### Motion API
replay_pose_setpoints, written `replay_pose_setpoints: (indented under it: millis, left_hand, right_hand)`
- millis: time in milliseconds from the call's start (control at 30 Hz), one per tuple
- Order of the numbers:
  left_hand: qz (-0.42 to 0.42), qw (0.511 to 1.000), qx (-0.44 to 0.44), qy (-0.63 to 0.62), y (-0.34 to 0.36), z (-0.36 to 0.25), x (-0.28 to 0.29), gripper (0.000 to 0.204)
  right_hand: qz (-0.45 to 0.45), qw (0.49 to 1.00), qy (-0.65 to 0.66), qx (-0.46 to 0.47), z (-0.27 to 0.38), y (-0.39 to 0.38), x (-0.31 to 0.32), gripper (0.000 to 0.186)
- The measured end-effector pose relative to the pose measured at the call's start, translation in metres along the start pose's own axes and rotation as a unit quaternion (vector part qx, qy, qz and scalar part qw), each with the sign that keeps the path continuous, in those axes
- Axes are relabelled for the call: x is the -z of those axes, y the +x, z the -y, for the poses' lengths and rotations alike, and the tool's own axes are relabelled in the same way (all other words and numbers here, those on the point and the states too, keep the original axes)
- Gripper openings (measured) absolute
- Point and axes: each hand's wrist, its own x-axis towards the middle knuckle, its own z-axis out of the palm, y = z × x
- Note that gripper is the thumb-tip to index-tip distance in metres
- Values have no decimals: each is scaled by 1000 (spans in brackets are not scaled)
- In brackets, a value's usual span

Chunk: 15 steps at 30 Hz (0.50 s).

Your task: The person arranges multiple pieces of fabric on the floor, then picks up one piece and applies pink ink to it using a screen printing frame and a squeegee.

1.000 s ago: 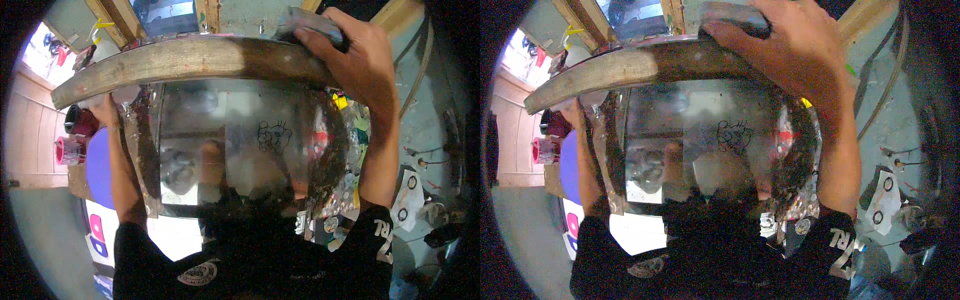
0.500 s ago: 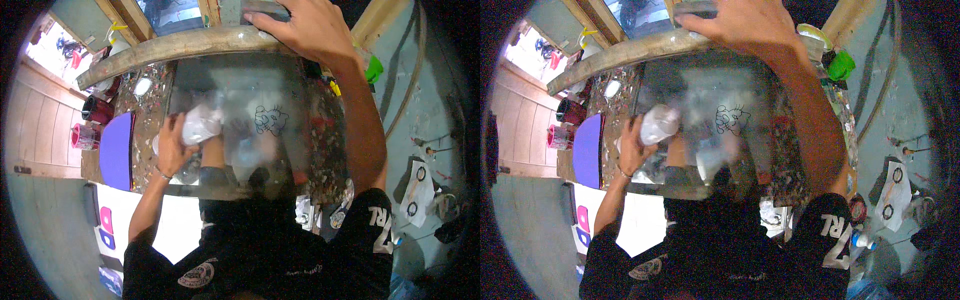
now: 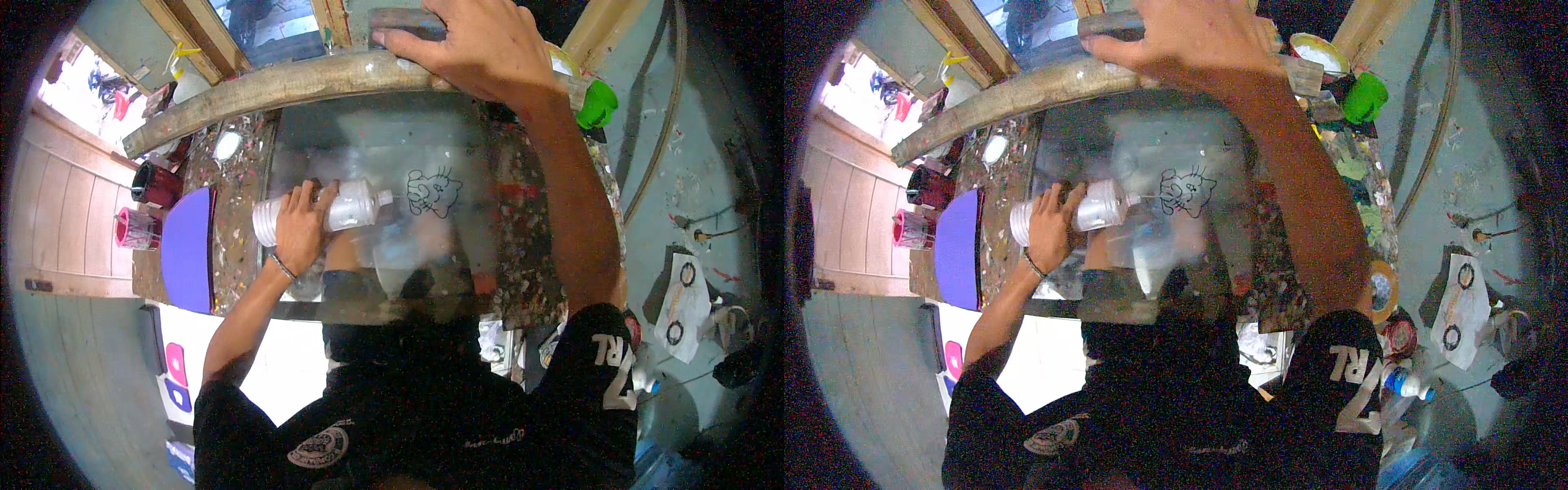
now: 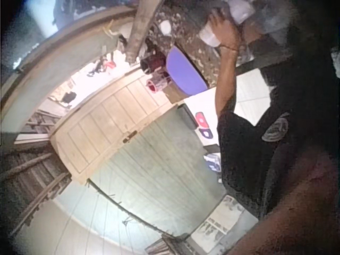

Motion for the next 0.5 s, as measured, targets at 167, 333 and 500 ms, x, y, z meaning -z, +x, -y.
replay_pose_setpoints:
  millis: [167,333,500]
  left_hand:
    - [-42,993,86,-74,3,4,4,88]
    - [-188,956,145,-174,-22,52,-7,100]
    - [-345,834,314,-295,-30,76,12,88]
  right_hand:
    - [38,997,57,-26,8,5,4,68]
    - [-136,985,-81,74,-7,13,-39,51]
    - [-108,994,-2,-2,-4,5,-33,53]
